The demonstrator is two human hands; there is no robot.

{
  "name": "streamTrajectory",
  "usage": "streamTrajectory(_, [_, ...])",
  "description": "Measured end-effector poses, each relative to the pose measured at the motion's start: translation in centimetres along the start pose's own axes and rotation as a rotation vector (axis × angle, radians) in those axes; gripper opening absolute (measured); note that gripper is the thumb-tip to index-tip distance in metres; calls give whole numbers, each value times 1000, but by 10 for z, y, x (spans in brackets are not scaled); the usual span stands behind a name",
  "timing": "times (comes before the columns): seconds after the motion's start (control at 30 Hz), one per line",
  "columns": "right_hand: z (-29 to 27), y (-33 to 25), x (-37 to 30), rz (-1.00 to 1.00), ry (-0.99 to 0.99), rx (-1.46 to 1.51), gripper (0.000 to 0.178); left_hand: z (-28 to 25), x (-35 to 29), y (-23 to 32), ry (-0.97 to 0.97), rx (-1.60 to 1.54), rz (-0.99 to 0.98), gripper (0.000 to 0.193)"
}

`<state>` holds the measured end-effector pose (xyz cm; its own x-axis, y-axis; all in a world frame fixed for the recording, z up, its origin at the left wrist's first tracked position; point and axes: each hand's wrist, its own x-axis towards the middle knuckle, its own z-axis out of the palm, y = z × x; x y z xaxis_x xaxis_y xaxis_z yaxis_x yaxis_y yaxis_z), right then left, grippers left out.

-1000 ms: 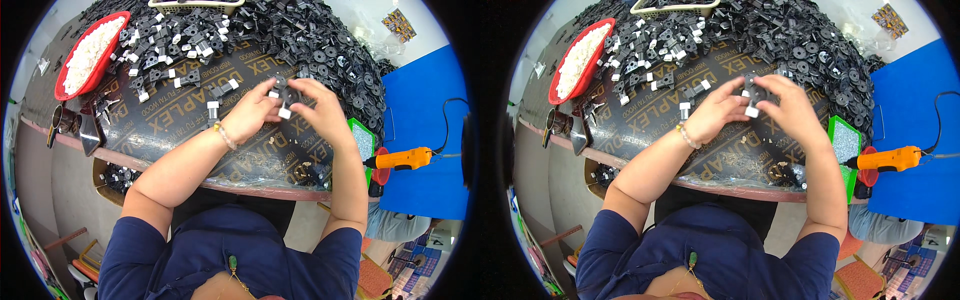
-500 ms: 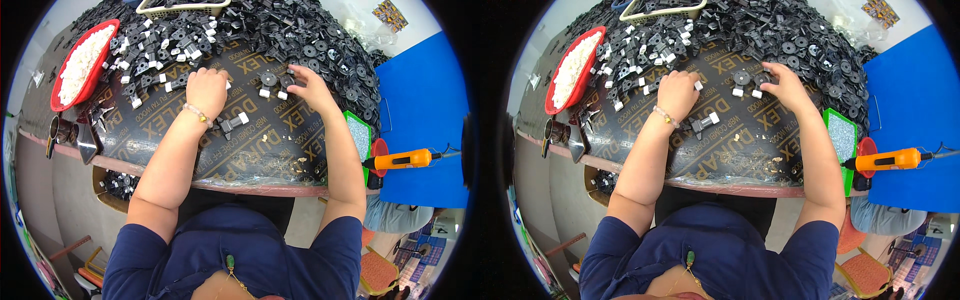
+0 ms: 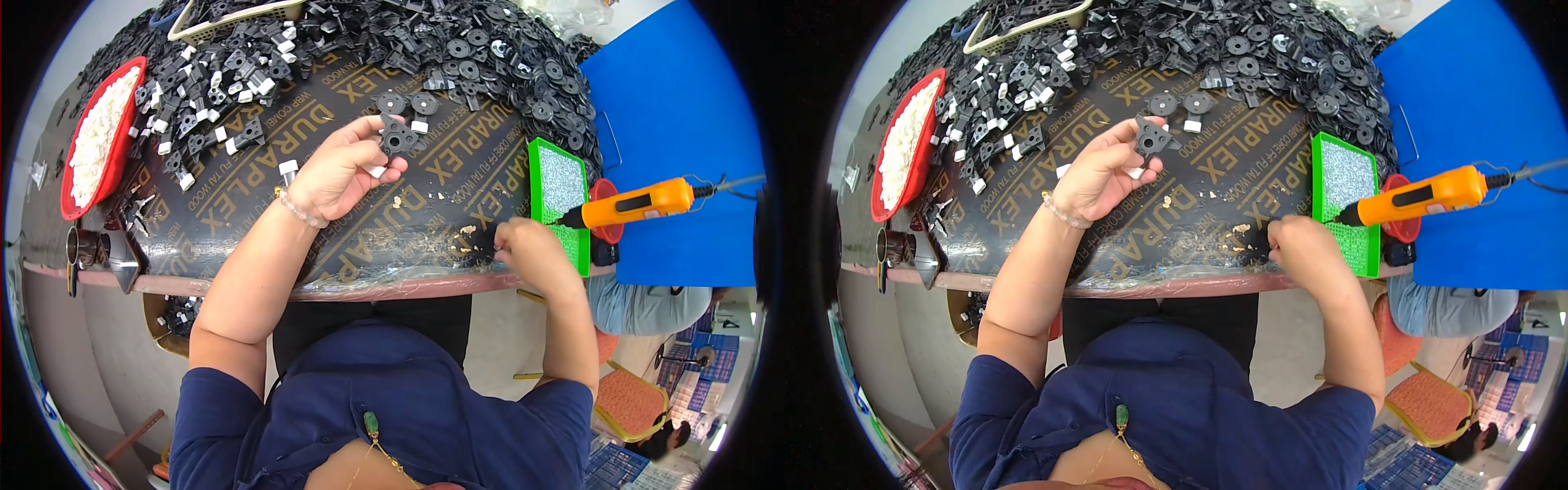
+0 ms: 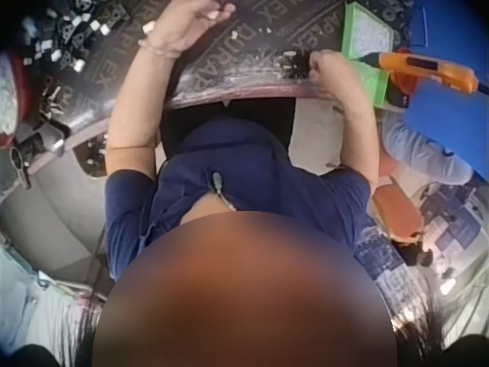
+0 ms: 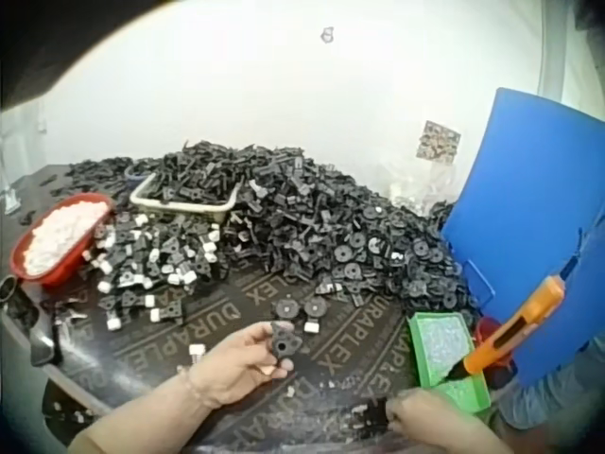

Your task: Assembling small plastic toy components using an electric screwdriver.

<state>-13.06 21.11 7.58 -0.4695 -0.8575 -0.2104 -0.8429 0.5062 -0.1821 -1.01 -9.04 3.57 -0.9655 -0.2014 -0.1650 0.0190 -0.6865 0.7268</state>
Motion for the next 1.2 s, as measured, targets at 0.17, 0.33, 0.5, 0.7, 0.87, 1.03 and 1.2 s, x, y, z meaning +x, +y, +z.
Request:
streamTrajectory(0.17, [34, 8, -18, -7, 223, -41, 12, 8, -2, -10, -111, 2, -83, 45])
streamTrajectory(0.33, [52, 7, -7, -124, 504, -60, 11, 9, -2, -16, -101, 75, -101, 45])
streamTrajectory(0.5, [54, 13, 10, -86, 523, 157, 13, 17, -5, -14, -58, 105, -73, 46])
streamTrajectory(0.7, [31, 4, 24, 32, 515, 556, 10, 12, -1, -22, -79, 157, -75, 51])
streamTrajectory(0.87, [6, -7, 45, 120, 424, 688, 7, 14, -1, -28, -92, 179, -107, 49])
streamTrajectory(1.03, [-11, -35, 77, -87, 339, 859, 4, 14, 0, -33, -108, 145, -124, 48])
streamTrajectory(1.2, [-6, -46, 112, -118, 160, 863, 6, 10, 0, -33, -118, 214, -127, 47])
